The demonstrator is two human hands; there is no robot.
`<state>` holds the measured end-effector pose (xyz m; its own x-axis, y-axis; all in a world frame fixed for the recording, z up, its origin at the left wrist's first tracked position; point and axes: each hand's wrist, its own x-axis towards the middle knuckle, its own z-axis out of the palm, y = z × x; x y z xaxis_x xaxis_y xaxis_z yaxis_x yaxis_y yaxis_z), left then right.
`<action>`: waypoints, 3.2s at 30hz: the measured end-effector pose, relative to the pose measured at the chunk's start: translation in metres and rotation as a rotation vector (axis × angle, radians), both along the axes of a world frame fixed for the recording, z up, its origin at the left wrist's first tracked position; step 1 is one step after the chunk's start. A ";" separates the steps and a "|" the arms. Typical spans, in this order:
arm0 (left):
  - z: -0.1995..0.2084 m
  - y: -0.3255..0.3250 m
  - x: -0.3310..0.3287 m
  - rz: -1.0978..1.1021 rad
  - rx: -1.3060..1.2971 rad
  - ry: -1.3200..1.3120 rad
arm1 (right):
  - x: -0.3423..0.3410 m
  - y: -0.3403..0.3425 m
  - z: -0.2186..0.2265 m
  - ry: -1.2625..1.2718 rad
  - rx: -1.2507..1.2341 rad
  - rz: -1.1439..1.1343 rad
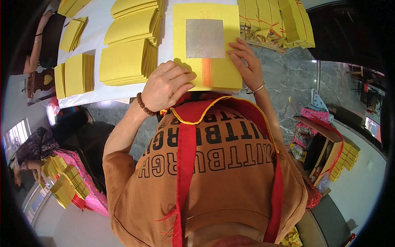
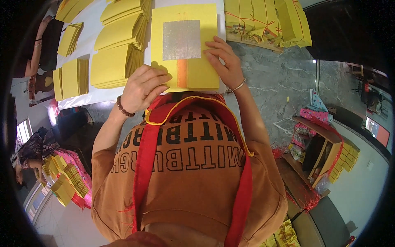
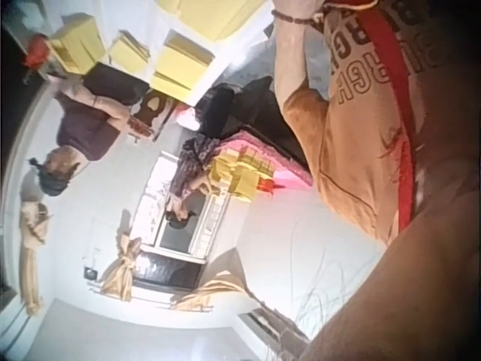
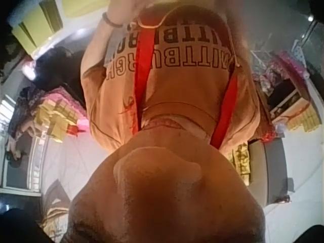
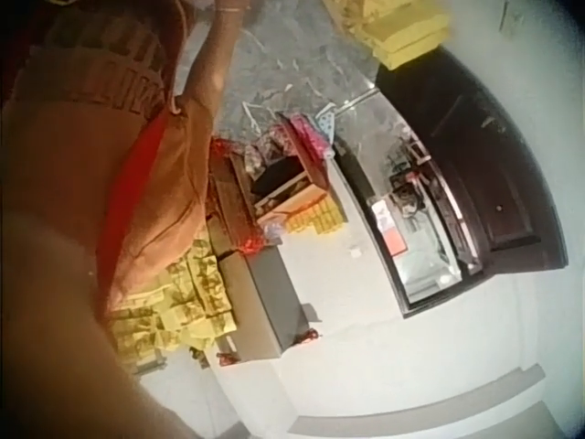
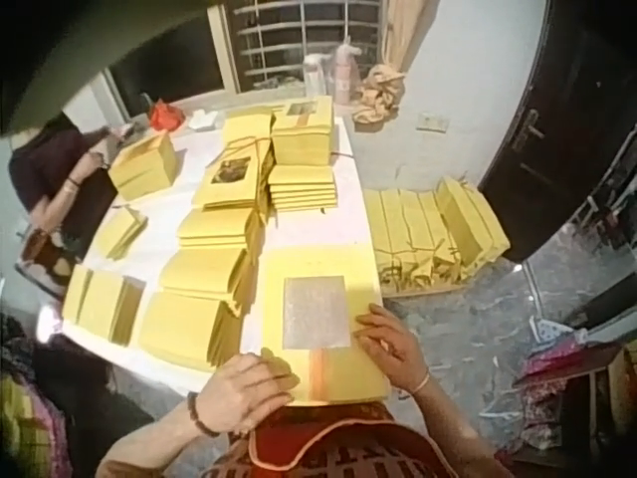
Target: Folding and stacking yellow paper sheets with silver foil squares at a workstation.
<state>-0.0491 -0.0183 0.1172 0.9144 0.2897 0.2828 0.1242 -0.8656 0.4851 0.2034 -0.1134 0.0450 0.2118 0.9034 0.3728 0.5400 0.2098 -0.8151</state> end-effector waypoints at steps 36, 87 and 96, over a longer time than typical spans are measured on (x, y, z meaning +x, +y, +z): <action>-0.019 0.030 0.002 0.313 -0.877 0.092 | 0.006 0.000 -0.015 0.158 -0.014 0.089; -0.038 0.028 0.018 0.598 -0.888 -0.035 | -0.019 0.002 0.048 0.166 -0.404 -0.170; -0.024 0.030 0.026 0.703 -1.004 -0.015 | -0.017 0.009 0.033 0.199 -0.337 -0.192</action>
